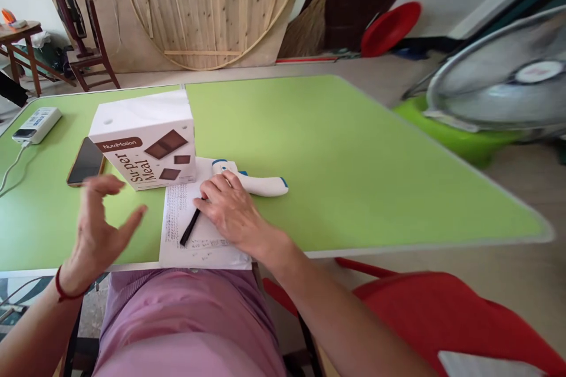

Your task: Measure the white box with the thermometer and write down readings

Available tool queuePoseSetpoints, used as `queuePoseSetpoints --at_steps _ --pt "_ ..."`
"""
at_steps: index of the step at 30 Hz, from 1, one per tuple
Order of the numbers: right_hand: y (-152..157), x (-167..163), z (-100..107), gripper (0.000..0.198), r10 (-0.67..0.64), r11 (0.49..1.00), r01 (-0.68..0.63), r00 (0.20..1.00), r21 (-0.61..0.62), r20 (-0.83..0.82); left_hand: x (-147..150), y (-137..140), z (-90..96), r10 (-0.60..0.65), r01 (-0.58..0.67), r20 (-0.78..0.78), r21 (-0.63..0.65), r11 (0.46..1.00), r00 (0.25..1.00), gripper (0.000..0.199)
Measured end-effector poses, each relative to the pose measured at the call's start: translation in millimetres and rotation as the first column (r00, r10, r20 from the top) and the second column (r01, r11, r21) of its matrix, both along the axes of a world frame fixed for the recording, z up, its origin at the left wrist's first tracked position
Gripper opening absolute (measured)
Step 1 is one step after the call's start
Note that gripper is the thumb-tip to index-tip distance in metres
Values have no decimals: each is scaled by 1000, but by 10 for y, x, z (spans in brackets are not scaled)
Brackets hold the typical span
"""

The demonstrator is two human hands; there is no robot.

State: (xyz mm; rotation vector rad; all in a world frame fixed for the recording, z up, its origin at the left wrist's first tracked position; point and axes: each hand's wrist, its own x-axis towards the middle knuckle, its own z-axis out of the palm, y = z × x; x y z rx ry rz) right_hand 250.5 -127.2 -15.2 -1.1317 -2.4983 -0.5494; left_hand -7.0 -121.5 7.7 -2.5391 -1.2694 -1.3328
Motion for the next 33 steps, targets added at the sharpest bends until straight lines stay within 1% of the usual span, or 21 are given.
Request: queuePoseSetpoints --at_steps 1,2,4,5,6,8,9,11,13,14,16,17,19,20,21,23,25,26,27,29,33 --pt "11 12 -2 24 20 1000 -20 1000 0 18 23 -72 -16 -121 110 -113 -96 989 986 35" --pt "17 32 0 24 41 999 -41 999 4 30 44 -130 -44 -238 200 -218 -182 963 947 43" --pt "14 89 14 26 71 997 -71 997 14 34 79 -201 -125 -387 286 -366 -300 910 846 76" --pt "4 122 26 28 81 996 -81 997 21 18 91 -220 -171 -426 299 -406 -341 891 808 89" --pt "-12 154 39 28 89 996 -89 996 25 -17 101 -234 -214 -448 300 -433 -369 880 782 95" --pt "-60 198 60 25 139 990 -139 975 14 -175 117 -258 -284 -455 281 -466 -396 874 759 91" --pt "-90 202 65 20 160 986 -169 941 -4 -297 126 -273 -308 -445 271 -478 -390 880 757 87" --pt "-154 164 60 11 103 981 -178 806 -71 -583 149 -312 -340 -404 245 -495 -355 902 769 84" --pt "-208 72 44 10 -72 971 -143 591 -192 -803 184 -363 -358 -360 214 -504 -324 922 785 84" --pt "-225 16 40 8 -176 952 -141 477 -273 -861 206 -391 -365 -339 197 -513 -312 929 789 83" --pt "-234 -87 57 7 -353 873 -238 291 -424 -889 260 -450 -377 -294 157 -538 -286 945 790 80" --pt "-226 -125 82 12 -429 815 -311 244 -489 -870 290 -479 -382 -267 138 -551 -264 954 791 80" --pt "-197 -166 163 16 -538 703 -404 238 -586 -809 351 -532 -391 -208 104 -571 -209 972 794 81" --pt "-179 -171 211 13 -562 669 -414 261 -617 -785 379 -553 -394 -181 91 -578 -183 979 796 83" --pt "-162 -169 256 9 -571 656 -406 283 -636 -770 402 -570 -397 -162 82 -583 -162 983 796 84" --pt "-130 -160 317 9 -569 680 -375 271 -630 -776 432 -587 -400 -146 76 -591 -142 987 794 87" --pt "-102 -154 314 8 -564 709 -377 204 -596 -800 436 -587 -398 -148 80 -587 -139 987 796 88" --pt "-92 -155 286 7 -568 709 -384 187 -591 -802 431 -585 -395 -152 85 -581 -141 986 800 88" --pt "-85 -157 245 6 -573 702 -385 195 -599 -796 421 -582 -390 -158 91 -573 -144 985 805 88" --pt "-84 -162 139 8 -568 698 -351 260 -624 -781 398 -581 -377 -183 118 -553 -151 981 813 81" --pt "-126 -170 -29 10 -483 773 -247 367 -584 -795 363 -595 -336 -265 200 -513 -178 963 816 53"
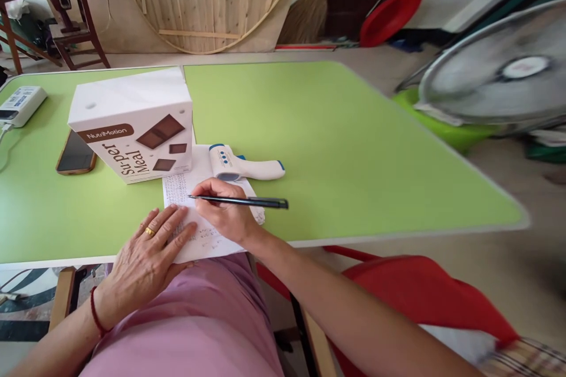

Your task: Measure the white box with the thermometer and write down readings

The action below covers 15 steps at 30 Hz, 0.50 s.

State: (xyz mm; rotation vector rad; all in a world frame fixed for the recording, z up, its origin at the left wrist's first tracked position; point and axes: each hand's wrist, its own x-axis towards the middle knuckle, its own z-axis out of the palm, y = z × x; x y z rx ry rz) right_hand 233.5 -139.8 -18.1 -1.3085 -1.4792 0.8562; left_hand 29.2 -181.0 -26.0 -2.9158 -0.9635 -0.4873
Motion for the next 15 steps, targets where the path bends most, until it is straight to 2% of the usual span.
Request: queuePoseSetpoints --at_steps 3,8,12,15 --pt "-29 -8 -40 10 0 998 -3 999 64 49 0 -2 31 -8 8 0 -49 999 1000 46" --pt "-42 -34 -78 3 -36 994 30 998 107 57 15 7 39 -9 9 -2 -63 998 1000 49" --pt "-38 -44 -94 9 11 991 -29 991 133 135 17 3 35 -11 13 37 -75 997 999 57" --pt "-36 -44 -82 11 35 987 -60 986 146 166 20 -2 57 6 -1 45 -112 994 999 54"
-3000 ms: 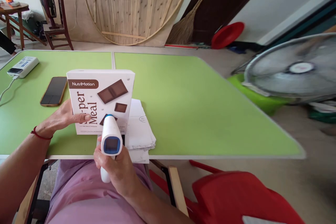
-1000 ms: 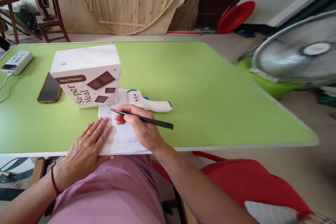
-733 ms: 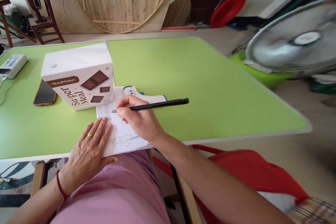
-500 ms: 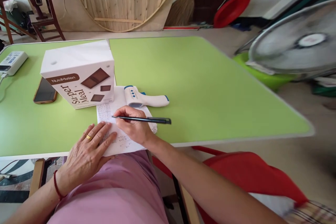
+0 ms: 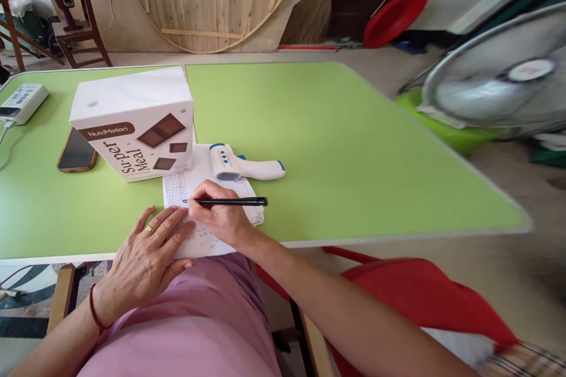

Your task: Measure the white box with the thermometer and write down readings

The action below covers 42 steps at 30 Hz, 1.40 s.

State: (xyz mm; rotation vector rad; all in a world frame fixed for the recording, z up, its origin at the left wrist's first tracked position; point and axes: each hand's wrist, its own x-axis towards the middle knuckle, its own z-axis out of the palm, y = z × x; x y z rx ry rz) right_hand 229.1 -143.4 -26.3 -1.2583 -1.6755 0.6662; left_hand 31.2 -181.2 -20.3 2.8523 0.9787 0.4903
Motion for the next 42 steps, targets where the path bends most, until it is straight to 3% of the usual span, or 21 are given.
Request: queuePoseSetpoints --at_steps 14,42 --pt "1 22 8 11 58 998 -59 996 10 62 6 -6 22 7 -7 -18 -5 1000 1000 51" --pt "5 16 18 11 60 998 -59 996 -16 71 6 0 18 10 -10 -26 4 1000 1000 47"
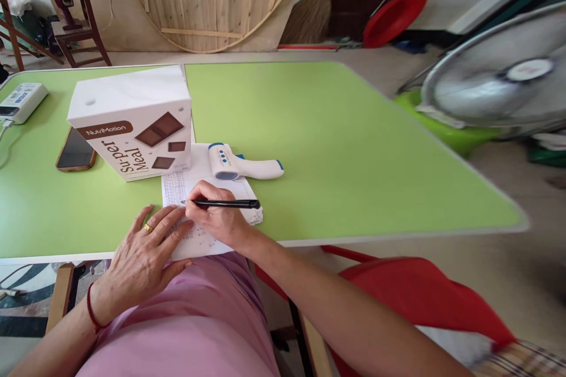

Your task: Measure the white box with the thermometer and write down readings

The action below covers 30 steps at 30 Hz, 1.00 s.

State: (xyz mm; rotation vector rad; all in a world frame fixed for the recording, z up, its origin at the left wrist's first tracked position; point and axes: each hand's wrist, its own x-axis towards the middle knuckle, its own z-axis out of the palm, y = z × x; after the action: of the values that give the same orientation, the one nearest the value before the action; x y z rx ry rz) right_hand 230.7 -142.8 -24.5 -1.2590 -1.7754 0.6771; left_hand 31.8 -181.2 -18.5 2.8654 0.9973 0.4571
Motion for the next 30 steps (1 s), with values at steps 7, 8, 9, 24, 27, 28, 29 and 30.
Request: queuePoseSetpoints --at_steps 7,8,9,24,27,28,29,30 --pt "4 -4 5 11 0 999 0 1000 39 -14 -4 -1 0 -1 1 -1 -1 1000 1000 47" --pt "4 -4 8 11 0 999 1 1000 37 -15 -4 -1 3 -1 1 -2 -2 1000 1000 47" --pt "3 -4 11 11 1 1000 -1 1000 31 -16 -4 -2 6 -1 1 -2 -1 1000 1000 46" --pt "8 -8 -10 11 -47 998 48 997 32 -54 0 -2 3 -4 3 22 36 999 1000 44" --pt "1 -16 -7 11 -34 998 35 999 46 -37 2 -3 3 -6 5 17 36 999 1000 44" --pt "-1 -19 -7 11 -33 998 35 999 50 -31 3 -3 1 -4 4 16 34 999 1000 45" --pt "-3 -22 -8 11 -34 998 35 999 53 -26 3 -2 -1 -3 2 15 31 1000 1000 45" --pt "-5 -25 -9 11 -36 998 37 999 58 -25 3 -1 -3 -2 2 16 28 1000 1000 45"
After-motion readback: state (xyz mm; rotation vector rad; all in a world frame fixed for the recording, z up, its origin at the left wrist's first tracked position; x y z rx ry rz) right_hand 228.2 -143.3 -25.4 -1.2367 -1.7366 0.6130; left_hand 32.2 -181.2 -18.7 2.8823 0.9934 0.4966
